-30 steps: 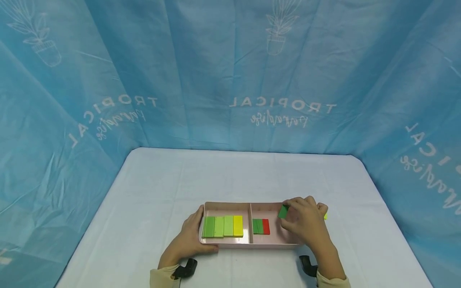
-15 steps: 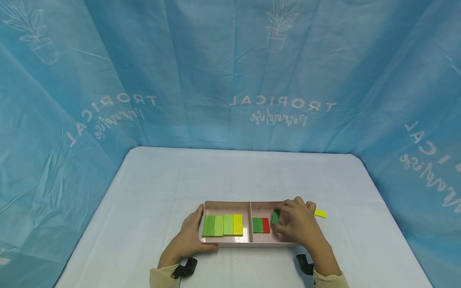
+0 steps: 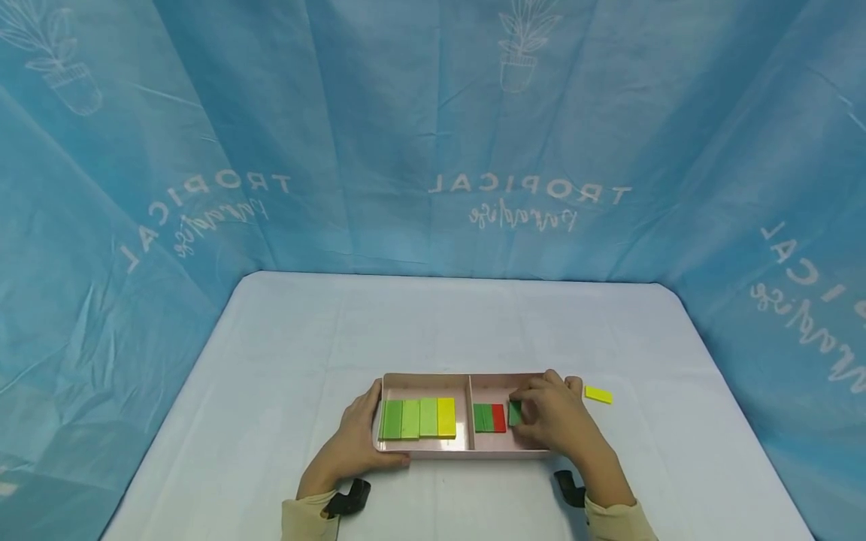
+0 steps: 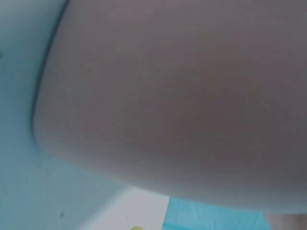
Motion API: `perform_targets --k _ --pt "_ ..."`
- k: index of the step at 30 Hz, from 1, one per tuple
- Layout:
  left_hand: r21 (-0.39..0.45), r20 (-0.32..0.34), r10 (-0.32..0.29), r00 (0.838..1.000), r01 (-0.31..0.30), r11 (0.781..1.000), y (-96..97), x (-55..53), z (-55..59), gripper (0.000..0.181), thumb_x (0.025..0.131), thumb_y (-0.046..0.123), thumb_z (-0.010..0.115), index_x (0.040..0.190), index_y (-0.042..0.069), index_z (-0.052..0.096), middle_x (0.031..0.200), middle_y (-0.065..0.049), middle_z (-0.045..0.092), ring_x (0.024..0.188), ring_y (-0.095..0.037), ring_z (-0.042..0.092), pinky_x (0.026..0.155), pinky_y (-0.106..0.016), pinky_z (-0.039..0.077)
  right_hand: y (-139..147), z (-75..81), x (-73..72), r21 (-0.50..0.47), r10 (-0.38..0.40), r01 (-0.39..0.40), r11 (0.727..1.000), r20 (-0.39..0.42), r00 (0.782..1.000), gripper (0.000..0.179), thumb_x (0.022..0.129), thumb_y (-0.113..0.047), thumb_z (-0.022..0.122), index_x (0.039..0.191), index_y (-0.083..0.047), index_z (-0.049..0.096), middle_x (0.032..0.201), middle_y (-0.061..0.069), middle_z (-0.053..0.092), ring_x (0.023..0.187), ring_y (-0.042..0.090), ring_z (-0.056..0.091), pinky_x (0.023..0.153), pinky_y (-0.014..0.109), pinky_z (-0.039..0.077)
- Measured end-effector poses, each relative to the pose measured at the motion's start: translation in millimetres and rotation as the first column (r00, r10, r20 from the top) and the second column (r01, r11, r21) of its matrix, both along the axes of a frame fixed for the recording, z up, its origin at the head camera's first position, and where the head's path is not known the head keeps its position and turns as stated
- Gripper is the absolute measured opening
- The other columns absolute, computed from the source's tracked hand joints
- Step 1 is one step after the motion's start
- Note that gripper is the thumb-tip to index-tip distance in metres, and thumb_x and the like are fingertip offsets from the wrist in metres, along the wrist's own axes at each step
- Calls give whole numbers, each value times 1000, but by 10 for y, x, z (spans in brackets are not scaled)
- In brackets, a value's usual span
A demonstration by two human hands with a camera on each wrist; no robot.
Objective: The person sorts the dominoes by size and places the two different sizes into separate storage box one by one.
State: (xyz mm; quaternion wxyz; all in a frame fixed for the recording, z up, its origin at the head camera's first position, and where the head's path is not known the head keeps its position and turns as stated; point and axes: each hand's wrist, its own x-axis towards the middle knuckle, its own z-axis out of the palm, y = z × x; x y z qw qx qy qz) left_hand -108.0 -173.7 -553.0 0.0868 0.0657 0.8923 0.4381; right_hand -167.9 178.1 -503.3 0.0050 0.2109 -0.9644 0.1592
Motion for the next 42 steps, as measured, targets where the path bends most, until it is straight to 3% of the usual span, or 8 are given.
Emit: perform_targets --k 8,15,33,42 --pt "-17 -6 -3 1000 3 1000 5 -3 2 145 58 53 94 160 -1 7 163 -21 26 150 -41 21 120 -63 17 -28 -1 -30 13 13 -14 1000 36 999 42 60 -28 96 99 -25 81 100 -14 72 92 11 47 92 54 25" --pt "-12 9 12 1000 -12 1000 7 7 0 145 58 53 94 161 0 6 163 -19 26 150 -40 21 120 -62 19 -51 -36 -33 40 -16 14 999 66 998 43 58 -30 97 98 -28 81 99 -17 72 91 10 45 88 49 25" --pt "-23 11 17 1000 -16 1000 18 15 4 146 57 54 94 161 1 7 163 -20 26 150 -43 21 119 -64 19 -49 -66 -20 74 -6 5 997 10 1000 40 58 -29 97 95 -28 81 99 -15 73 92 10 45 86 48 27" --pt "-27 10 12 1000 -12 1000 9 8 -17 146 58 55 94 161 1 6 163 -20 25 150 -43 20 119 -64 19 -67 -50 -17 87 -20 17 996 33 999 45 58 -31 98 99 -29 80 101 -14 74 96 12 47 88 49 27"
